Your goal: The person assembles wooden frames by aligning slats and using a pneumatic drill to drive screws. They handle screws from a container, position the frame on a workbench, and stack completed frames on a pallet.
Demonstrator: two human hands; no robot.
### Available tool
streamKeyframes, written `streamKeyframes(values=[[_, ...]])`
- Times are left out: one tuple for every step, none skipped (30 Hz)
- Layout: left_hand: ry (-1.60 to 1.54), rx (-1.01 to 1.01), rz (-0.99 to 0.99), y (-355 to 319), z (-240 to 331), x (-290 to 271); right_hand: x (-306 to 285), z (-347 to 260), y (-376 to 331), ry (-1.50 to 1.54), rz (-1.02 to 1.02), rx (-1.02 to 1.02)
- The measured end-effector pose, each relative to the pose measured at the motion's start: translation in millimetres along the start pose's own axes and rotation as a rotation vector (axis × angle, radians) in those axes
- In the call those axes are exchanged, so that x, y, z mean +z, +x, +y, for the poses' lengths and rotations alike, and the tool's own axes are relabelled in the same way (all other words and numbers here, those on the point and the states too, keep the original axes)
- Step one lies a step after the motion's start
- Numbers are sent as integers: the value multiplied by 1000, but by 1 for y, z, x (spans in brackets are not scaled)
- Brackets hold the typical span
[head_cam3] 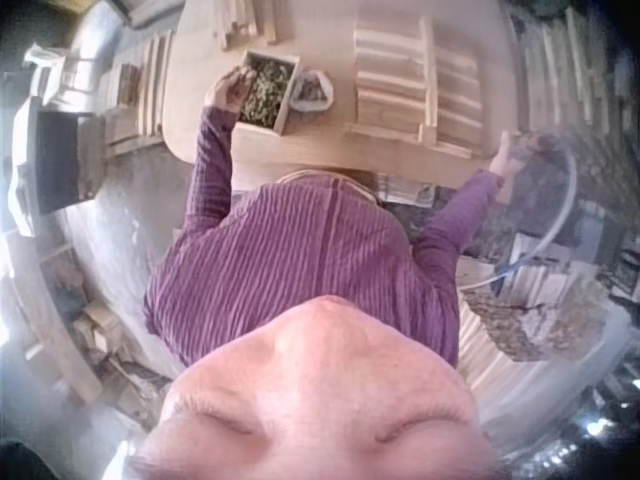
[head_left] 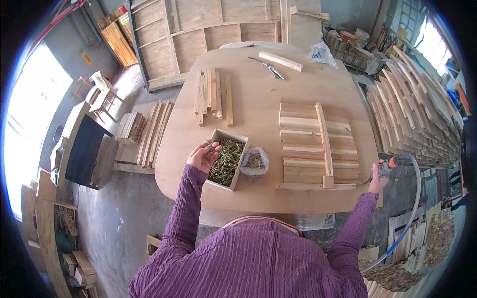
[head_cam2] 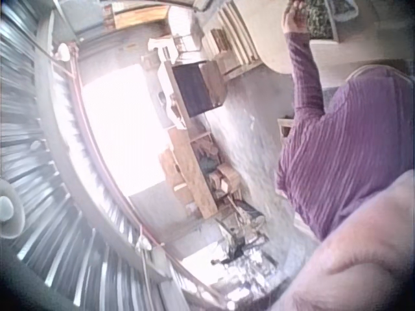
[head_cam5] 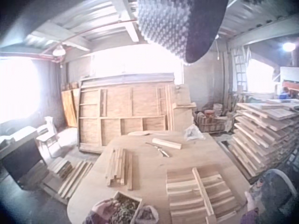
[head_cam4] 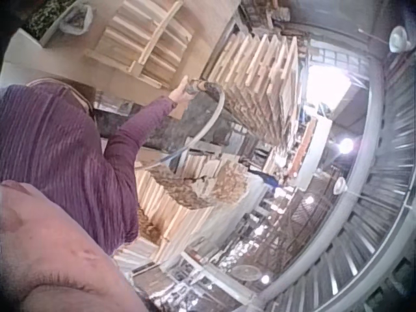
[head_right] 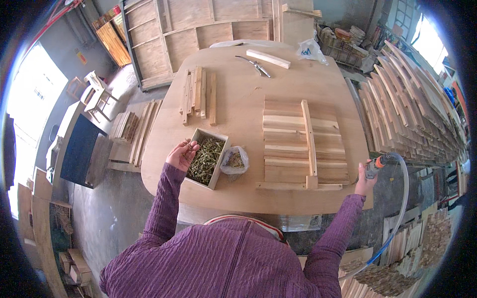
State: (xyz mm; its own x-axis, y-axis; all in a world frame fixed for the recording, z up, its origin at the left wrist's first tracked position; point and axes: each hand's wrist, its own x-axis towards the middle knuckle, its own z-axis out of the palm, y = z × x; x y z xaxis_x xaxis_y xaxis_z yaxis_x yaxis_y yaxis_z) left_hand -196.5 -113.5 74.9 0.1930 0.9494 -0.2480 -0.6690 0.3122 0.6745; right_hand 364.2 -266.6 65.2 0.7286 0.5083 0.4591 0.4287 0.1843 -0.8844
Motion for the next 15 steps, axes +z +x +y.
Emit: streamKeyframes(values=[[-8,-5,-4,-4,-1,0,0,-1,0,19,-1,11],[-11,-8,-13,-6,-3,0,4,-4,1,42,3,23],[-16,-3,-33,-6,-5,0,3,-7,3,61,20,29],[-20,2,-56,-11,-7,-1,4,-9,4,98,4,43],[-29,1,-92,-11,-9,0,4,-10,7,127,-2,46],[-21,-29,-72,-11,-15,8,-3,-10,10,144,6,43],[-8,-45,-21,-13,-22,17,-11,-9,11,133,14,51],[9,-59,26,-16,-29,30,-19,-7,12,126,25,57],[43,-73,23,-18,-34,36,-21,-6,13,133,28,66],[81,-81,28,-20,-39,39,-20,-6,13,175,26,68],[80,-131,-12,-21,-46,46,-22,-6,12,210,30,67],[26,-221,20,-18,-55,50,-29,-4,13,231,35,99],[45,-239,-33,-14,-67,56,-38,-1,15,250,43,128],[27,-253,-178,-9,-81,60,-42,2,16,285,54,124],[101,-299,-118,-4,-95,63,-43,5,16,320,68,121]])
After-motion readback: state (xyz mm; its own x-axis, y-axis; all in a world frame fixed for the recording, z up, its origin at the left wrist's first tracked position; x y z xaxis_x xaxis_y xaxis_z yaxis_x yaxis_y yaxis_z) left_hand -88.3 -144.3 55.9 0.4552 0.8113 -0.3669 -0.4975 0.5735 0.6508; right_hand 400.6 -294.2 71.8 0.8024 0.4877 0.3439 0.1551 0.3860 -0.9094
